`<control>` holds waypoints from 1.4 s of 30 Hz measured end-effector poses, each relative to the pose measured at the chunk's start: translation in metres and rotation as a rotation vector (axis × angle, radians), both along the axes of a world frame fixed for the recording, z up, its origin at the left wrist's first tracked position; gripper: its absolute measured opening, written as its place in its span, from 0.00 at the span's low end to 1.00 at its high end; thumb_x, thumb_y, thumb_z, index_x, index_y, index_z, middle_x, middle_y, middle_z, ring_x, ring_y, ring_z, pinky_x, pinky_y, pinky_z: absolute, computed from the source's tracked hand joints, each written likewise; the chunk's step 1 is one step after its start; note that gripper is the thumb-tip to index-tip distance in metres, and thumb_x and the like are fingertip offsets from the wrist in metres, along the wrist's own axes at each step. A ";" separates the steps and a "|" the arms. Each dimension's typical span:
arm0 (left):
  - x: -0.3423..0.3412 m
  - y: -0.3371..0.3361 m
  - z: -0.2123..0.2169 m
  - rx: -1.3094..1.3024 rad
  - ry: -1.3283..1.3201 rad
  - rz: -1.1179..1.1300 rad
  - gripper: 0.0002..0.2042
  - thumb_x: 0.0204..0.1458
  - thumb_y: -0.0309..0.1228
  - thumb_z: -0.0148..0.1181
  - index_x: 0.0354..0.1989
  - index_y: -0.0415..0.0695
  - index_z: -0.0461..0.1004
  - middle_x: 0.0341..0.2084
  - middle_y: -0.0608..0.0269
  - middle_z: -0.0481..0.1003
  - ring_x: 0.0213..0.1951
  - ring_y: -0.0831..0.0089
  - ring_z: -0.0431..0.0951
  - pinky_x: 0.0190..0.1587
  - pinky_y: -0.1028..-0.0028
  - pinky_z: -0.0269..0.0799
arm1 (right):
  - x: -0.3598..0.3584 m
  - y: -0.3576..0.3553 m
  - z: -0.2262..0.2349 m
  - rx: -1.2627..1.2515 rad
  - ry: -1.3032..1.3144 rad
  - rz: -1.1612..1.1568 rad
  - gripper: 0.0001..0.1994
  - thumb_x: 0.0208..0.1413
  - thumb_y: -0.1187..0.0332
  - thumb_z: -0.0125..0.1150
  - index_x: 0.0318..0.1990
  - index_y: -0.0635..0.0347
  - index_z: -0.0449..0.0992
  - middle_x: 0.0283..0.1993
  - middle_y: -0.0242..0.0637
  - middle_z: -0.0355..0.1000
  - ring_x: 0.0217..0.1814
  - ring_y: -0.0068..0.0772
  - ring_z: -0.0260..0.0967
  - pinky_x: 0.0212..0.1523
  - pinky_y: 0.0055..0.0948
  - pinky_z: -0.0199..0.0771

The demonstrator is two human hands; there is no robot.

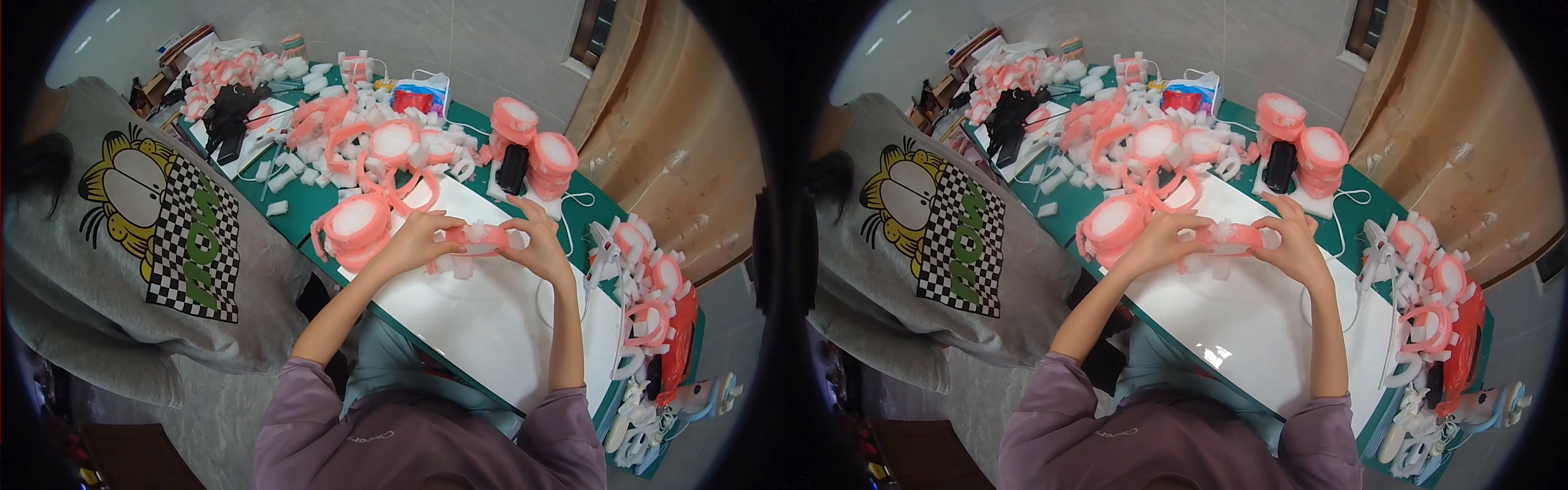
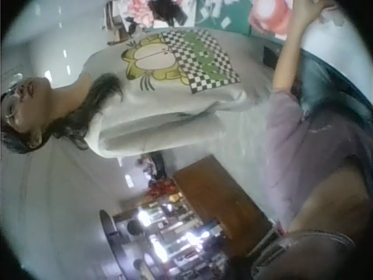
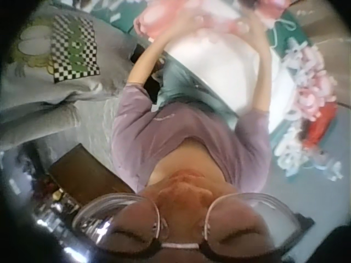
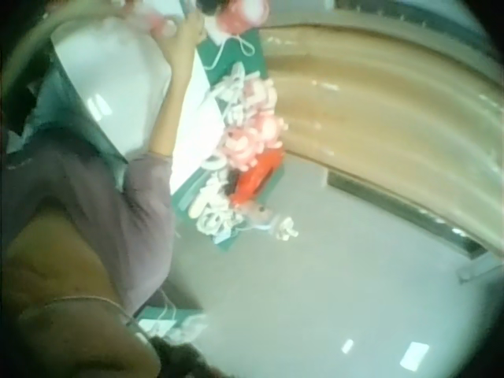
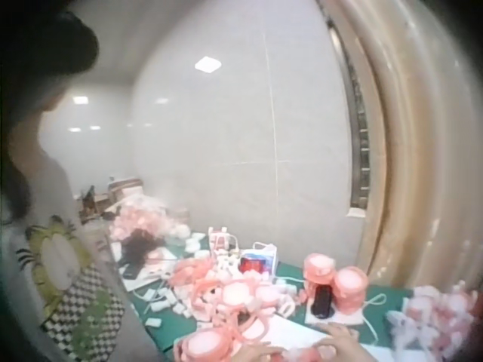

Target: The person is using a hot glue gun to assemble pink and white foam pieces into circular or cylindrical shapes, possibly for headbands or decor.

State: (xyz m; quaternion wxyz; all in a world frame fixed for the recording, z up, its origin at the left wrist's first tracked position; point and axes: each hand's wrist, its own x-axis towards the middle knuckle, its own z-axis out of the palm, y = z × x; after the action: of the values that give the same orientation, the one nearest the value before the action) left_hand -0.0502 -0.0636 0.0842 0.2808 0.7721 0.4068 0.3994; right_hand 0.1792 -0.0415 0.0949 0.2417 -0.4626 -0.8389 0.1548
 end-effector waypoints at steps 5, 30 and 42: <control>-0.017 0.003 0.011 0.202 -0.042 0.069 0.14 0.39 0.27 0.60 0.37 0.39 0.74 0.32 0.56 0.75 0.28 0.70 0.75 0.36 0.73 0.69 | 0.004 0.002 -0.006 -0.026 0.074 0.066 0.14 0.29 0.67 0.68 0.29 0.55 0.76 0.58 0.37 0.56 0.63 0.41 0.45 0.56 0.40 0.40; -0.315 0.096 -0.079 0.055 0.775 1.302 0.15 0.40 0.29 0.55 0.35 0.32 0.70 0.32 0.39 0.68 0.35 0.48 0.69 0.38 0.56 0.65 | 0.044 0.005 -0.003 -0.092 -0.039 -0.058 0.16 0.29 0.64 0.68 0.30 0.54 0.73 0.49 0.36 0.65 0.57 0.36 0.54 0.52 0.36 0.45; 0.040 -0.021 0.050 0.339 0.266 0.112 0.21 0.39 0.26 0.59 0.47 0.41 0.69 0.21 0.60 0.58 0.23 0.71 0.62 0.25 0.74 0.61 | 0.049 0.009 -0.006 -0.079 -0.039 -0.097 0.17 0.28 0.62 0.69 0.28 0.57 0.72 0.37 0.32 0.70 0.46 0.31 0.61 0.49 0.31 0.45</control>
State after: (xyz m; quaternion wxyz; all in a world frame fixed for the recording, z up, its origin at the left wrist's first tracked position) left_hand -0.0100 -0.0848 0.1346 0.0682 0.8302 0.4097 0.3717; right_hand 0.2279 -0.0324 0.0889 0.2140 -0.5147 -0.8133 0.1668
